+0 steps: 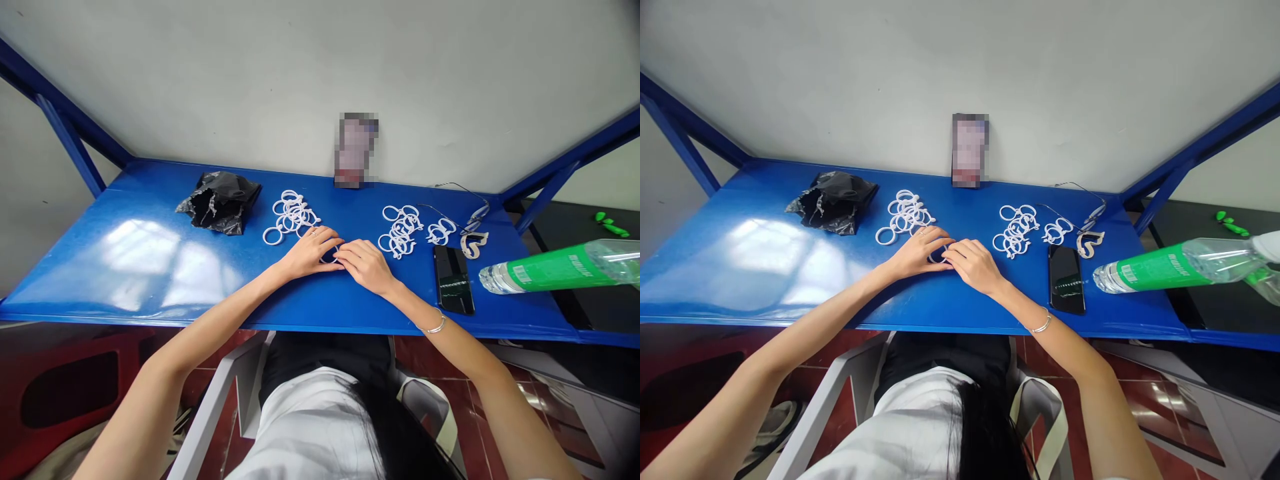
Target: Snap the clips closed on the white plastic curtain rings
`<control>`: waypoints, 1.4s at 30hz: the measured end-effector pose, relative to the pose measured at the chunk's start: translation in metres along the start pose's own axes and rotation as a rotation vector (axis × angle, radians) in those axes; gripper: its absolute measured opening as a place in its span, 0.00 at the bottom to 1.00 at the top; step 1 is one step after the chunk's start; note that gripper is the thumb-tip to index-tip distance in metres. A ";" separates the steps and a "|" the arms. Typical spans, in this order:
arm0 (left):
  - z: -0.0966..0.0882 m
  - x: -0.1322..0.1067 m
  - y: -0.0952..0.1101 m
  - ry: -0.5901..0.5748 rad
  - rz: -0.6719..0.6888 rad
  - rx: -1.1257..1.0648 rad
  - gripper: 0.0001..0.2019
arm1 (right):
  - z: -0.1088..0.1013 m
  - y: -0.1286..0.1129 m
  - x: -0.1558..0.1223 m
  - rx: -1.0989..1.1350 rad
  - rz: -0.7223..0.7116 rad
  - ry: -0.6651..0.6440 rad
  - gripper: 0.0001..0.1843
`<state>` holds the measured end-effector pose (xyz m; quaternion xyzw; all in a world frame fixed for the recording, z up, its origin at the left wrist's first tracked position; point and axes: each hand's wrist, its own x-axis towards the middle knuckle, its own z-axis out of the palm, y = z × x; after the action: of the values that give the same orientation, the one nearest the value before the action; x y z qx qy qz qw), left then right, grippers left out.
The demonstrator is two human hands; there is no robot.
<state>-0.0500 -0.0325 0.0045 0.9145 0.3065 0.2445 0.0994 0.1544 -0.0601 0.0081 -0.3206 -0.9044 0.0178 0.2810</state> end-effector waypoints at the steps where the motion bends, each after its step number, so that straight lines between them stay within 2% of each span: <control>1: 0.000 0.000 0.000 0.004 -0.014 -0.008 0.26 | -0.001 0.000 0.000 0.017 0.032 0.025 0.11; 6: -0.009 0.000 -0.005 0.093 -0.079 -0.077 0.28 | -0.006 0.001 0.002 0.085 0.168 0.145 0.09; 13: -0.012 0.000 -0.005 0.173 -0.094 -0.102 0.23 | -0.008 0.005 0.003 0.131 0.177 0.221 0.08; 21: -0.012 0.001 -0.003 0.227 -0.072 -0.005 0.21 | -0.009 0.006 0.005 0.121 0.276 0.197 0.11; 26: -0.014 0.001 -0.001 0.227 -0.070 0.023 0.21 | -0.011 0.010 0.005 0.062 0.263 0.134 0.12; 35: -0.012 0.002 0.002 0.228 -0.033 0.013 0.24 | -0.010 0.010 0.003 0.047 0.197 0.181 0.11; 42: -0.012 0.001 0.002 0.204 -0.039 0.020 0.22 | -0.013 0.010 0.003 0.018 0.203 0.114 0.13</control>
<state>-0.0547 -0.0330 0.0158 0.8797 0.3354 0.3312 0.0633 0.1644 -0.0520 0.0184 -0.4084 -0.8496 0.0360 0.3318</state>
